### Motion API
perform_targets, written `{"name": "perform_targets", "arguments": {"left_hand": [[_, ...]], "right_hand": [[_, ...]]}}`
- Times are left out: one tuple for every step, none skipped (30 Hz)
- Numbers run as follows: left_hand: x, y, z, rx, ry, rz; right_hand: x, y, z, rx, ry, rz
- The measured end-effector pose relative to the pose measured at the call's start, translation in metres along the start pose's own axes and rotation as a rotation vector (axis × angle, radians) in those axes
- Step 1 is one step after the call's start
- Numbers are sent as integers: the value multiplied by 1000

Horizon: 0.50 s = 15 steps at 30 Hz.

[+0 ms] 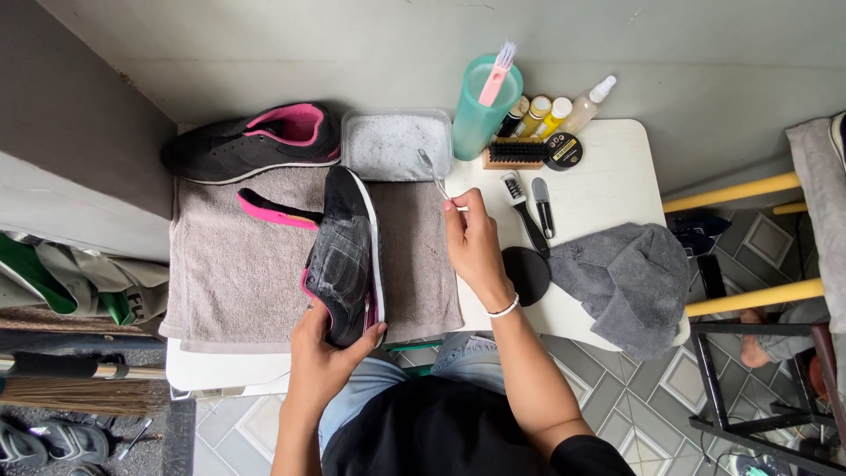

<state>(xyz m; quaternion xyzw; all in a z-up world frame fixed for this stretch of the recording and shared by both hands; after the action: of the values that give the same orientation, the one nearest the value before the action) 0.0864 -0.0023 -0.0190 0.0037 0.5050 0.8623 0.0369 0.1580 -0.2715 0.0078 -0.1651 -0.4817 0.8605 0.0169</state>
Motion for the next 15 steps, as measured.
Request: {"name": "perform_targets", "arguments": {"left_hand": [[0, 1, 0, -2, 1, 1], [1, 3, 1, 14, -1, -3], [0, 4, 1, 30, -4, -6], [0, 3, 1, 28, -3, -5], [0, 3, 1, 19, 4, -10], [0, 2, 1, 10, 11, -15], [0, 1, 1, 9, 8, -13], [-1, 0, 0, 16, 7, -6], [-1, -1, 0, 24, 3, -1], [1, -1, -1, 24, -4, 0], [0, -1, 0, 25, -1, 5], [0, -2, 0, 26, 2, 10], [-1, 0, 1, 27, 5, 14], [-2, 2, 2, 45, -2, 7], [-3, 5, 2, 61, -10, -3]], "right_hand": [[1, 4, -3, -2, -1, 0], [2, 9, -6, 4, -9, -14], [3, 13, -10, 10, -17, -29], [5, 13, -11, 9, -18, -29], [7, 13, -12, 74, -23, -36], [10, 13, -14, 140, -28, -43], [13, 11, -13, 140, -29, -48], [16, 5, -13, 192, -33, -7], [20, -1, -12, 246, -34, 32], [27, -1, -9, 248, -33, 26], [30, 1, -7, 237, -44, 7], [33, 1, -6, 226, -55, -11], [37, 1, -4, 226, -61, -9], [41, 3, -2, 209, -73, -29], [44, 5, 0, 191, -83, -50]]}}
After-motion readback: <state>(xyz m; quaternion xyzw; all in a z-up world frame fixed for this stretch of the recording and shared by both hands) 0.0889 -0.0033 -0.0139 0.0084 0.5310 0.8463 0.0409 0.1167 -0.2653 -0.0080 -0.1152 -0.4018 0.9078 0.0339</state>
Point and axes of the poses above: each hand's wrist, its own x-axis away from the middle knuckle, its own z-axis out of the back of the hand, y = z × x, the point moved 9 cm from there along -x, towards the middle knuckle, and after that the axes turned 3 degrees about z, right-handed, at the moved point
